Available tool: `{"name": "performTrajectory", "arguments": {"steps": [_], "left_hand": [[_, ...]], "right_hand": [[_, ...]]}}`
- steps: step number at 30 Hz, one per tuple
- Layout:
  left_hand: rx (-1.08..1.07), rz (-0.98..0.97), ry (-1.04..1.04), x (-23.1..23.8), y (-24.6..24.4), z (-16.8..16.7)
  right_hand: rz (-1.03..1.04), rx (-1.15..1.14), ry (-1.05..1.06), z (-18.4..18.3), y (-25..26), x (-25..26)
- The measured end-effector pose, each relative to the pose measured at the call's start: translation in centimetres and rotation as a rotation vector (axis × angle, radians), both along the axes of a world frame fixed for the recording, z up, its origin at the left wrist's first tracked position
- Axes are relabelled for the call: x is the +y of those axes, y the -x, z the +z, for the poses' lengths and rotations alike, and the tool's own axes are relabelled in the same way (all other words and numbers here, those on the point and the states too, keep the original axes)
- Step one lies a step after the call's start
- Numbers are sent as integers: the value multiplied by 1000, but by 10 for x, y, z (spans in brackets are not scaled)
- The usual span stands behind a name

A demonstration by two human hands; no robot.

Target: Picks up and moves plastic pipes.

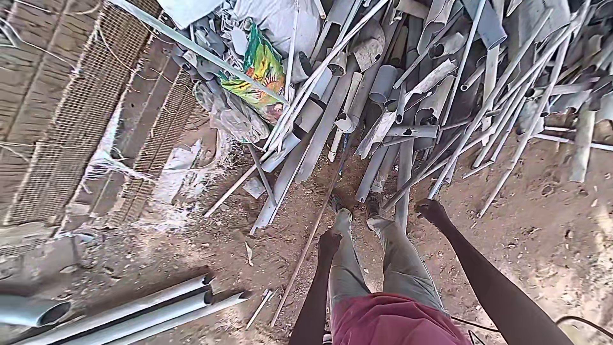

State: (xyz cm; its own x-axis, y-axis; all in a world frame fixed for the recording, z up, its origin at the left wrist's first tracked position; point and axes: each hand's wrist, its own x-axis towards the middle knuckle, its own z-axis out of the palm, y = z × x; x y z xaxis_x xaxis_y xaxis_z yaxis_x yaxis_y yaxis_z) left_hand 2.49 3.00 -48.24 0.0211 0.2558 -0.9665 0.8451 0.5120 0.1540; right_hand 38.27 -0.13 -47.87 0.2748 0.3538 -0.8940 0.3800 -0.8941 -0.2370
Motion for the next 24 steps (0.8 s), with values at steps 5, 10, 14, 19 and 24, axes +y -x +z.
{"name": "performTrajectory", "arguments": {"steps": [5,10,14,19,24], "left_hand": [[30,83,-25,33,24,-46],[123,119,-31,61,44,-110],[122,79,-39,70,34,-148],[168,294,-135,87,52,-213],[306,432,-306,138,88,-287]], "right_hand": [[-25,-64,-89,-29,6,31],[-268,-131,-119,-85,-5,49],[-318,-103,-72,-133,2,55],[-275,-18,-18,-183,30,52],[-302,-11,-28,-235,37,25]]}}
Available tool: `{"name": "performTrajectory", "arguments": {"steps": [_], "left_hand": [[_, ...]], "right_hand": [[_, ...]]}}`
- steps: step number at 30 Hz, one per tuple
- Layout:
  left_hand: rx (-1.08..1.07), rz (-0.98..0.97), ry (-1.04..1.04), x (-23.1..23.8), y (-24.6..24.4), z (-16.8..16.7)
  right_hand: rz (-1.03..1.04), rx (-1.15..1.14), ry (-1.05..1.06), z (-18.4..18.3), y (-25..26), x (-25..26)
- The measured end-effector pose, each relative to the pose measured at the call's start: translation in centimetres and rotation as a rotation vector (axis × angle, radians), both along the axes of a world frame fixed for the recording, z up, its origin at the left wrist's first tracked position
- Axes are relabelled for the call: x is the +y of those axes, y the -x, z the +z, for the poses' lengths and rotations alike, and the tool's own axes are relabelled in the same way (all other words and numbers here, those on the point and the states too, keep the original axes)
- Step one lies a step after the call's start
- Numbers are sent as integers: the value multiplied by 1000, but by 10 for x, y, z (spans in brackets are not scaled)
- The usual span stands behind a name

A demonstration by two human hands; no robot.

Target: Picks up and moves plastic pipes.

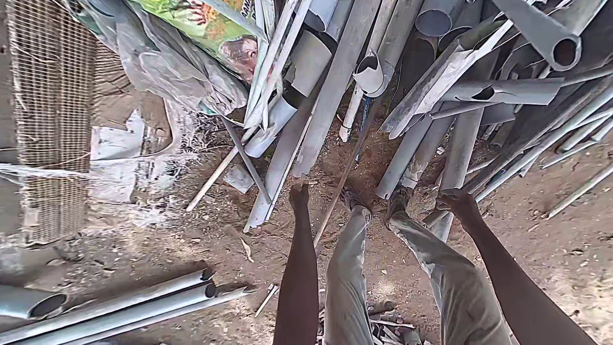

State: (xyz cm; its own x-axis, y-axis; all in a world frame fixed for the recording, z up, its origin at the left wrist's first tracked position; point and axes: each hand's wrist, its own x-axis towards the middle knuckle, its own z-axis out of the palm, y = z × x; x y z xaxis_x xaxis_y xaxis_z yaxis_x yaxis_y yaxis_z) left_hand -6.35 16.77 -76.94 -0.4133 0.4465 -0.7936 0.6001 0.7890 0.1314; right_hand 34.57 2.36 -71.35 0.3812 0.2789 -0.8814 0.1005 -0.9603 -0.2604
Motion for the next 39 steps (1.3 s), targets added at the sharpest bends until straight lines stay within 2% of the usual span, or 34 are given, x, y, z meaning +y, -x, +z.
{"name": "performTrajectory", "arguments": {"steps": [3,5,8,13,16,21,25,29,33,36,39], "left_hand": [[70,36,-54,14,27,-54],[34,149,-37,15,41,-91],[-79,404,-21,14,46,-115],[-122,715,-200,5,45,-134],[-125,777,-275,10,43,-108],[-240,836,-451,8,34,-15],[-293,885,-474,-10,14,38],[-314,923,-497,-10,5,58],[-349,907,-518,-11,10,62],[-376,885,-523,-15,10,73],[-419,832,-525,-27,-8,118]], "right_hand": [[-11,-8,34,-28,0,-8],[-9,-30,69,-41,-3,-6],[39,-67,87,-57,-7,-7],[100,-83,51,-72,-2,7],[74,-74,2,-69,8,31],[-81,-4,42,-56,40,62],[-146,208,-93,-70,95,91],[-225,472,-343,-98,182,179],[-627,707,-620,-112,256,260],[-727,651,-682,-94,267,267],[-725,561,-714,-48,253,255]]}}
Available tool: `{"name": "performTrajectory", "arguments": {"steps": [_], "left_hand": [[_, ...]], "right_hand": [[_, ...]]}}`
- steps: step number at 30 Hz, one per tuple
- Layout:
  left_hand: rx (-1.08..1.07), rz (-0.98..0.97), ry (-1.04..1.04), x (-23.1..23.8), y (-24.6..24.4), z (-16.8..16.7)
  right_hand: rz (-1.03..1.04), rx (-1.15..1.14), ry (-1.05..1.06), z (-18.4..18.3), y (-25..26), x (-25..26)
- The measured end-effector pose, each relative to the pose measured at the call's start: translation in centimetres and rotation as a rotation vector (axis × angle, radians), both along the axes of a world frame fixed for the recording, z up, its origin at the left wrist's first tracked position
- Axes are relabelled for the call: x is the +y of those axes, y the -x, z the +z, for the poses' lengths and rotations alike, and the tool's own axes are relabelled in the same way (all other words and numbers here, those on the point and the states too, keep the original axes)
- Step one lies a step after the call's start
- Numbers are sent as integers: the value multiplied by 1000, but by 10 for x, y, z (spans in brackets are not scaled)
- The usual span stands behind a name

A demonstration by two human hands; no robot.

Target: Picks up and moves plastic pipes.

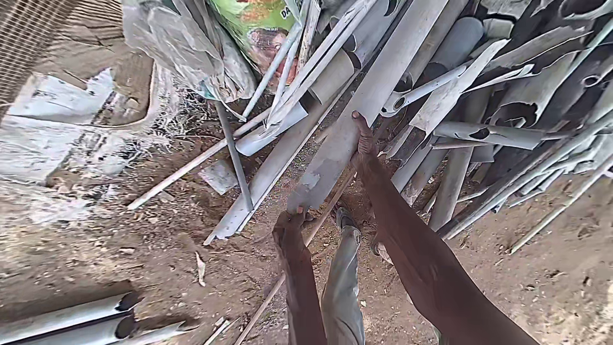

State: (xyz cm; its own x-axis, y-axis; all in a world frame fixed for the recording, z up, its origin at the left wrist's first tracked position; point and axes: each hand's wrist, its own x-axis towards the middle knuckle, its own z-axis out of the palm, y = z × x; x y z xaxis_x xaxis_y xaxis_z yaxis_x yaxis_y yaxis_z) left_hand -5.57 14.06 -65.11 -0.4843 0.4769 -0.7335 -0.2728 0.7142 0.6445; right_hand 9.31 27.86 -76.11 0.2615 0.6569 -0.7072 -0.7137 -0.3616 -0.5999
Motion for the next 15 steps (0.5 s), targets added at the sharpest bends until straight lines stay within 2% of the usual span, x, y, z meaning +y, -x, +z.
{"name": "performTrajectory", "arguments": {"steps": [5,8,10,12,15], "left_hand": [[-93,-166,24,-47,-55,115],[-110,-182,47,-72,-82,150],[77,-265,108,-66,-79,140],[290,-406,158,-59,-61,116],[476,-756,129,-37,-44,76]], "right_hand": [[24,-149,113,121,-60,-39],[33,-132,229,150,-89,-52],[79,-129,251,137,-87,-39],[103,-107,258,112,-77,-34],[107,-22,220,66,-72,-46]]}}
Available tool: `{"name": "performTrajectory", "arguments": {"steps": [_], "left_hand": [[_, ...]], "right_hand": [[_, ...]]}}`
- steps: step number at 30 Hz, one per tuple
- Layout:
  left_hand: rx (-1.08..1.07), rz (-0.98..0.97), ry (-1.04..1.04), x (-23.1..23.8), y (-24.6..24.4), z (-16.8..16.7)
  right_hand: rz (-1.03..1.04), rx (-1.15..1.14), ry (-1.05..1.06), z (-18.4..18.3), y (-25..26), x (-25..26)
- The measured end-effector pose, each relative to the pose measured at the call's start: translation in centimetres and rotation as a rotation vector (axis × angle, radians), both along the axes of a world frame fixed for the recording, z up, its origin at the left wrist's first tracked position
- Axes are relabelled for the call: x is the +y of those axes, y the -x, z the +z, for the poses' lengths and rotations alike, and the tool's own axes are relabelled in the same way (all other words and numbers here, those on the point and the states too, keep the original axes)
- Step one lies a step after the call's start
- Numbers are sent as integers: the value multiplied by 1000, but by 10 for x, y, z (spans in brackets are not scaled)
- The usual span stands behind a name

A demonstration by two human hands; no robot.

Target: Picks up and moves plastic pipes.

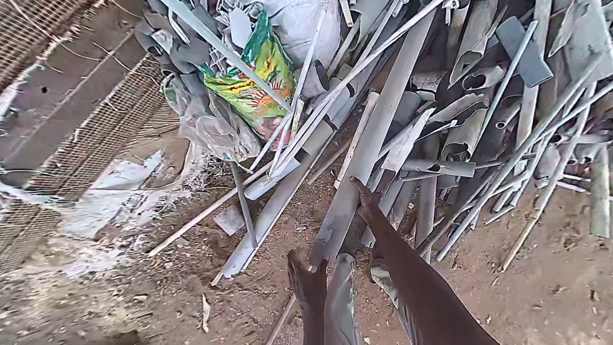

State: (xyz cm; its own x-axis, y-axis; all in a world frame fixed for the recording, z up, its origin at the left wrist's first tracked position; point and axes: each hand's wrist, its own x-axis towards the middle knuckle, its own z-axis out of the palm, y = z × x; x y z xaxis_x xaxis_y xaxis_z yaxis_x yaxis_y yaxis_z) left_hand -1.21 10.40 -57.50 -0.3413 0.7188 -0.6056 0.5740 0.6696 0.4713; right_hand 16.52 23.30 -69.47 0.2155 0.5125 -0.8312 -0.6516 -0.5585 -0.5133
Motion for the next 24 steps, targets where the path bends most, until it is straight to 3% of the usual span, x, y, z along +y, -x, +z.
{"name": "performTrajectory", "arguments": {"steps": [3,5,7,9,12,16,20,24], "left_hand": [[51,-419,132,49,-11,-49],[77,-569,213,75,-18,-62],[108,-634,259,82,-20,-63],[124,-660,269,83,-11,-65],[122,-681,287,80,-15,-51],[126,-687,310,80,-24,-28],[238,-671,340,98,11,-66],[232,-481,79,63,23,-86]], "right_hand": [[40,52,-86,-21,1,-1],[72,44,-162,-30,-6,-1],[64,-21,-252,-39,-17,7],[-87,14,-346,-54,-14,31],[-213,43,-364,-43,-15,38],[-63,-38,-190,-15,-22,27],[183,-53,111,-10,-3,-26],[267,-356,384,-56,-53,-105]]}}
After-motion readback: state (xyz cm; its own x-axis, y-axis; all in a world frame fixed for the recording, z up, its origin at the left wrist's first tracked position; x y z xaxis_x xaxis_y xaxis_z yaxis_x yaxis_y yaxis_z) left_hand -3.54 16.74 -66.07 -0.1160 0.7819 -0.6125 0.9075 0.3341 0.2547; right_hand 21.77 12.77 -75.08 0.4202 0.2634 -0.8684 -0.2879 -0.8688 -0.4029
